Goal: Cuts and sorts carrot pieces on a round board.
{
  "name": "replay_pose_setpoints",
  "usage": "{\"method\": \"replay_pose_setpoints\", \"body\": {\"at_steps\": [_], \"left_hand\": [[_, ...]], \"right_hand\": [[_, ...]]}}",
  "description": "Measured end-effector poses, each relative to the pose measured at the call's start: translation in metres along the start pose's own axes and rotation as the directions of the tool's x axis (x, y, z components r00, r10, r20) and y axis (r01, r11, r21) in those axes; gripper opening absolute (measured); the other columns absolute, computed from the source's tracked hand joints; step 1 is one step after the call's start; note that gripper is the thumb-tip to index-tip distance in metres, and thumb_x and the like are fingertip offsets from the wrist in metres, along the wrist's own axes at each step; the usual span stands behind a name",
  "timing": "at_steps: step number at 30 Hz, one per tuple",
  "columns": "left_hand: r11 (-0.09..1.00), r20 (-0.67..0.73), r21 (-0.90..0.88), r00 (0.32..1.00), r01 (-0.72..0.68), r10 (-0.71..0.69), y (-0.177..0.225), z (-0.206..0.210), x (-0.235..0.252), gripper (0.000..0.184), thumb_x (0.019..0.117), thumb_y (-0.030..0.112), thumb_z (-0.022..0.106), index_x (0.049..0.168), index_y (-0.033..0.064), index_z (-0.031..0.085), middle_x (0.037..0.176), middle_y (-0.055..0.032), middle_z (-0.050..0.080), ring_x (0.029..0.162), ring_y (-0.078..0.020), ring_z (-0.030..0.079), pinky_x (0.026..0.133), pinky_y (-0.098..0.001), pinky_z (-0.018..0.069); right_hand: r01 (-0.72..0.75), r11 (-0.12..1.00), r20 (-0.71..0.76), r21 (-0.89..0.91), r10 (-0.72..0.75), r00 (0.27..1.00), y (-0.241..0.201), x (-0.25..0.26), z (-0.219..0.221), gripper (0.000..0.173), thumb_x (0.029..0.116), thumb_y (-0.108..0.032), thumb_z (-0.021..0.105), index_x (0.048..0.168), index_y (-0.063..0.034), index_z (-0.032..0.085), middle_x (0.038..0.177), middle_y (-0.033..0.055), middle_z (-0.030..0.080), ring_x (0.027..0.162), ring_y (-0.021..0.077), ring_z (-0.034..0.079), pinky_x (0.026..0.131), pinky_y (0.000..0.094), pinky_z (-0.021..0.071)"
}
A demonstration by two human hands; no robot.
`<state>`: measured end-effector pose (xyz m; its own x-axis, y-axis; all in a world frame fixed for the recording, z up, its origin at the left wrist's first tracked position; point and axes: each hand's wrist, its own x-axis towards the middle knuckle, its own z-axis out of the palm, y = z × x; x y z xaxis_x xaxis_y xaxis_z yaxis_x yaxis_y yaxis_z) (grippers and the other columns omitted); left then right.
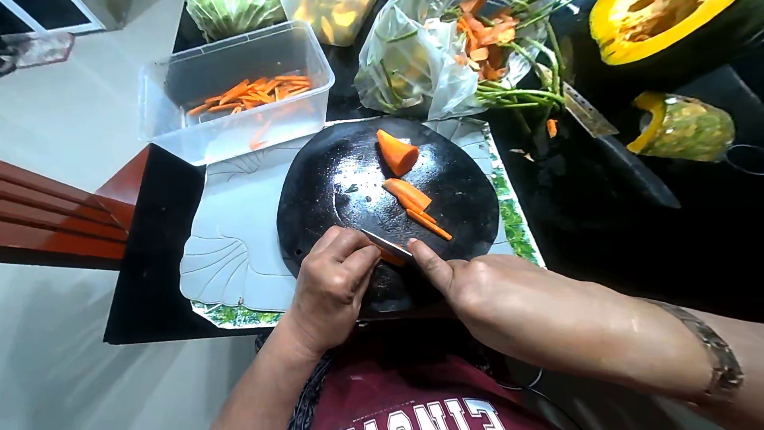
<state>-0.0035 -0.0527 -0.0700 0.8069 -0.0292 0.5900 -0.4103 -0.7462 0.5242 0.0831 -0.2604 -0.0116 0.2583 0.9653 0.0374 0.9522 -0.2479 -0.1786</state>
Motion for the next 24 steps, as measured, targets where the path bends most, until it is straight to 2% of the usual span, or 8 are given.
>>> {"method": "replay_pose_setpoints", "body": {"at_steps": [4,6,10,12,15,19,24], "left_hand": [[0.999,0.007,0.046,1.000,-0.023,0.023,0.000,0.001,-0.001,0.012,0.0938,0.002,0.065,0.090,0.0002,0.077,0.092,-0.0104,0.070,0.096,-0.0187,0.066,0.087,-0.0274,0.0535],[0.999,0.000,0.042,1.000,-0.022,0.022,-0.001,0.001,-0.001,0.012,0.0939,0.004,0.066,0.090,0.0003,0.077,0.092,-0.0101,0.070,0.096,-0.0181,0.066,0.088,-0.0267,0.0534],[0.998,0.003,0.045,0.999,-0.033,0.033,-0.001,-0.001,0.000,0.011,0.0930,0.003,0.067,0.091,-0.0004,0.078,0.092,-0.0107,0.071,0.096,-0.0182,0.066,0.088,-0.0265,0.0538],[0.998,0.002,0.036,0.999,-0.044,0.044,-0.003,0.000,0.000,0.011,0.0922,0.002,0.067,0.091,-0.0002,0.078,0.092,-0.0105,0.070,0.096,-0.0187,0.066,0.089,-0.0273,0.0539],[0.999,-0.011,0.024,0.999,-0.046,0.046,-0.003,0.001,-0.001,0.011,0.0922,0.003,0.068,0.090,-0.0002,0.078,0.092,-0.0104,0.071,0.096,-0.0184,0.066,0.089,-0.0270,0.0538],[0.999,-0.048,-0.032,0.999,-0.022,0.020,-0.004,0.002,-0.003,0.009,0.0916,0.002,0.069,0.089,-0.0008,0.078,0.094,-0.0105,0.071,0.097,-0.0164,0.066,0.089,-0.0250,0.0536],[0.999,-0.066,-0.039,0.998,0.001,-0.003,-0.002,0.003,-0.005,0.009,0.0907,0.002,0.070,0.088,-0.0005,0.078,0.092,-0.0103,0.068,0.095,-0.0160,0.063,0.087,-0.0241,0.0520]], "right_hand": [[-0.031,0.999,0.109,-0.010,0.032,0.994,-0.007,0.012,-0.003,0.060,0.0819,0.004,0.064,0.138,0.0169,0.047,0.062,0.0078,0.057,0.051,0.0249,0.062,0.047,0.0369,0.0501],[-0.060,0.997,0.077,0.047,0.056,0.995,-0.004,0.009,0.000,0.061,0.0821,0.005,0.062,0.140,0.0156,0.047,0.061,0.0074,0.057,0.051,0.0261,0.062,0.047,0.0391,0.0501],[-0.149,0.975,0.095,0.165,0.135,0.986,-0.003,-0.011,-0.001,0.057,0.0906,0.000,0.054,0.146,0.0105,0.044,0.058,0.0057,0.055,0.051,0.0264,0.061,0.048,0.0416,0.0511],[-0.139,0.977,0.032,0.161,0.136,0.990,-0.002,-0.021,0.002,0.055,0.0908,-0.002,0.052,0.144,0.0109,0.049,0.055,0.0043,0.052,0.047,0.0242,0.057,0.045,0.0392,0.0488],[-0.158,0.977,0.017,0.145,0.158,0.987,0.002,-0.017,0.002,0.050,0.0936,-0.002,0.054,0.142,0.0093,0.050,0.057,0.0055,0.054,0.049,0.0248,0.059,0.047,0.0396,0.0505],[-0.105,0.987,-0.032,0.123,0.110,0.993,0.001,-0.012,0.000,0.050,0.0925,-0.003,0.054,0.141,0.0088,0.052,0.056,0.0040,0.053,0.048,0.0229,0.058,0.046,0.0380,0.0492],[-0.042,0.994,-0.015,0.096,0.044,0.999,-0.001,-0.011,0.000,0.050,0.0912,-0.002,0.053,0.140,0.0085,0.053,0.055,0.0028,0.051,0.047,0.0214,0.056,0.045,0.0361,0.0477]]}}
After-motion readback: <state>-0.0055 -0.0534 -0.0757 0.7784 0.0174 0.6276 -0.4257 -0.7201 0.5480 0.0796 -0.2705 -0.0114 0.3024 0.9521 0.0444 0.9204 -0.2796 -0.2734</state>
